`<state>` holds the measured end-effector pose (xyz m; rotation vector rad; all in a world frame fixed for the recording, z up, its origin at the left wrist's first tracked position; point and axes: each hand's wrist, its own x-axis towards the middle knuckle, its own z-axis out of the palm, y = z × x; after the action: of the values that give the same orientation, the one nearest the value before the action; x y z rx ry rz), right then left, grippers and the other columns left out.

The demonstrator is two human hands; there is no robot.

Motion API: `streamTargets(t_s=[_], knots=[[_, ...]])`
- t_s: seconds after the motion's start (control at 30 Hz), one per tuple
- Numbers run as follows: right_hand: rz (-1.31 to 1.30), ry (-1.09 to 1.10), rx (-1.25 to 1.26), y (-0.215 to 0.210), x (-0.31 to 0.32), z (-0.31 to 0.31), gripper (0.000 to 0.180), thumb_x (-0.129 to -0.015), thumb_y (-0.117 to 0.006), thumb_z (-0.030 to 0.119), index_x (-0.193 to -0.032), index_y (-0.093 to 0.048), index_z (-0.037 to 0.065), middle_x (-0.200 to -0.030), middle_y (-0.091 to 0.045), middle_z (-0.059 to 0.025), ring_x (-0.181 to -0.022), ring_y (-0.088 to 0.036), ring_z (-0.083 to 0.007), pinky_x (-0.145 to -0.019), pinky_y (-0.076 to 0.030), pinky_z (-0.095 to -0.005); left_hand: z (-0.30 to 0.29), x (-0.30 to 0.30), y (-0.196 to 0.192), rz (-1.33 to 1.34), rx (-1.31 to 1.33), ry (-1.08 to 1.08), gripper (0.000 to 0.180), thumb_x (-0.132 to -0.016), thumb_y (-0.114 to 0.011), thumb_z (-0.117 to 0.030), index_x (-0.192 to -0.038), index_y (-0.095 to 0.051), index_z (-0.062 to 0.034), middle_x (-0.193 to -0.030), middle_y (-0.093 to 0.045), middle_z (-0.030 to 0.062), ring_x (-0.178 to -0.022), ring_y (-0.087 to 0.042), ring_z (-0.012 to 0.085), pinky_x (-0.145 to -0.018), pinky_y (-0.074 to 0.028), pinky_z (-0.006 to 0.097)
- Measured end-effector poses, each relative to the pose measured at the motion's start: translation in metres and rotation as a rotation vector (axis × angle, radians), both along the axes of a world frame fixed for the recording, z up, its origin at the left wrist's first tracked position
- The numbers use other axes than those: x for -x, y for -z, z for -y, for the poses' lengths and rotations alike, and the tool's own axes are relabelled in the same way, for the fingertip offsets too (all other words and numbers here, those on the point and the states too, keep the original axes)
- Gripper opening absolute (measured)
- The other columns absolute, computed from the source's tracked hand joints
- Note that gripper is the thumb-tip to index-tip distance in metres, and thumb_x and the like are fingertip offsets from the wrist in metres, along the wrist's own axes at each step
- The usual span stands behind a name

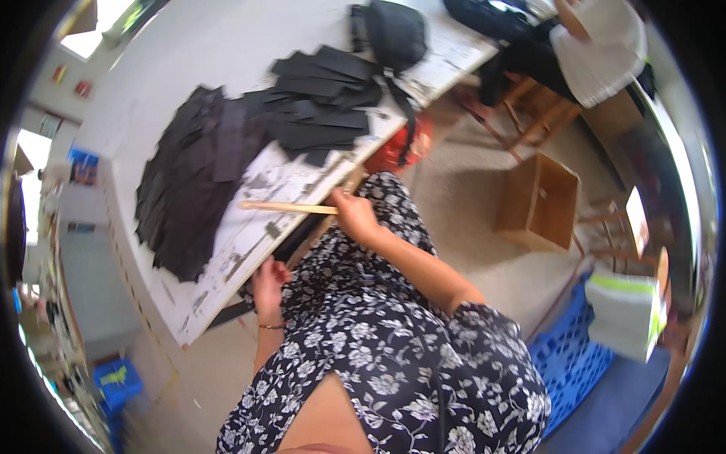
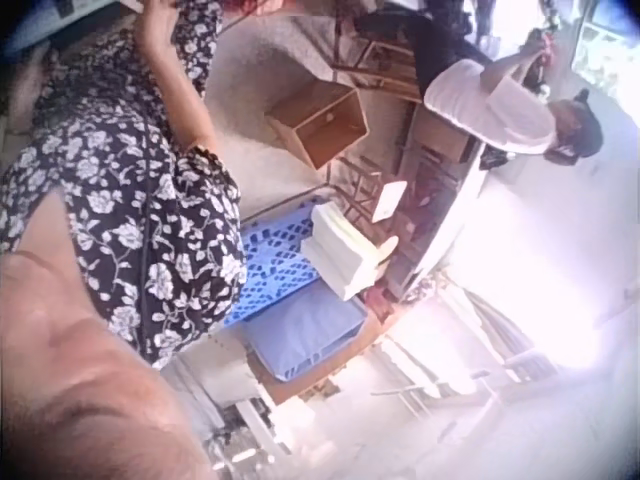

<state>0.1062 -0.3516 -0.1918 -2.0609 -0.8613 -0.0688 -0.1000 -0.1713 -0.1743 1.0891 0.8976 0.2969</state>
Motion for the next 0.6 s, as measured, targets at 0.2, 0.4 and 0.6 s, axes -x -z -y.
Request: streamTargets(t_s=[0.2,0.4,0.6], knots=[[0.111,0.027,0.094,-0.035,0.003,0.024,0.017,-0.083,-0.063,0.007,-0.099,-0.062,0.008,-0.111,-0.064,-0.018,-0.078,-0.066,-0.0394,-0.065,-0.054,-0.0462,0.037,0.005,-0.083,-0.17,-0.757,0.629,0.028,-0.097,-0.057,-0.02,-0.118,-0.063,-0.0022,-0.085,-0.069,0.0078,-0.068,-0.066,0.013,-0.061,-0.053,0.027],[-0.364,-0.113,-0.035,-0.14,0.0,0.004,0.008,-0.088,-0.065,0.005,-0.09,-0.062,-0.002,-0.073,-0.06,-0.0132,-0.059,-0.059,-0.0243,-0.055,-0.045,-0.033,0.01,-0.018,-0.133,0.159,-0.41,0.312,0.028,-0.101,-0.052,-0.02,-0.11,-0.064,0.0033,-0.086,-0.066,0.0064,-0.073,-0.062,0.01,-0.065,-0.054,0.023],[0.272,-0.237,-0.083,-0.168,-0.013,-0.144,0.031,-0.084,-0.07,0.023,-0.107,-0.056,0.008,-0.097,-0.059,-0.0147,-0.069,-0.064,-0.0374,-0.056,-0.051,-0.044,-0.015,-0.069,-0.126,0.402,-0.196,0.067,0.029,-0.1,-0.053,-0.022,-0.106,-0.064,0.0048,-0.087,-0.067,0.0099,-0.074,-0.066,0.0159,-0.069,-0.056,0.028]])
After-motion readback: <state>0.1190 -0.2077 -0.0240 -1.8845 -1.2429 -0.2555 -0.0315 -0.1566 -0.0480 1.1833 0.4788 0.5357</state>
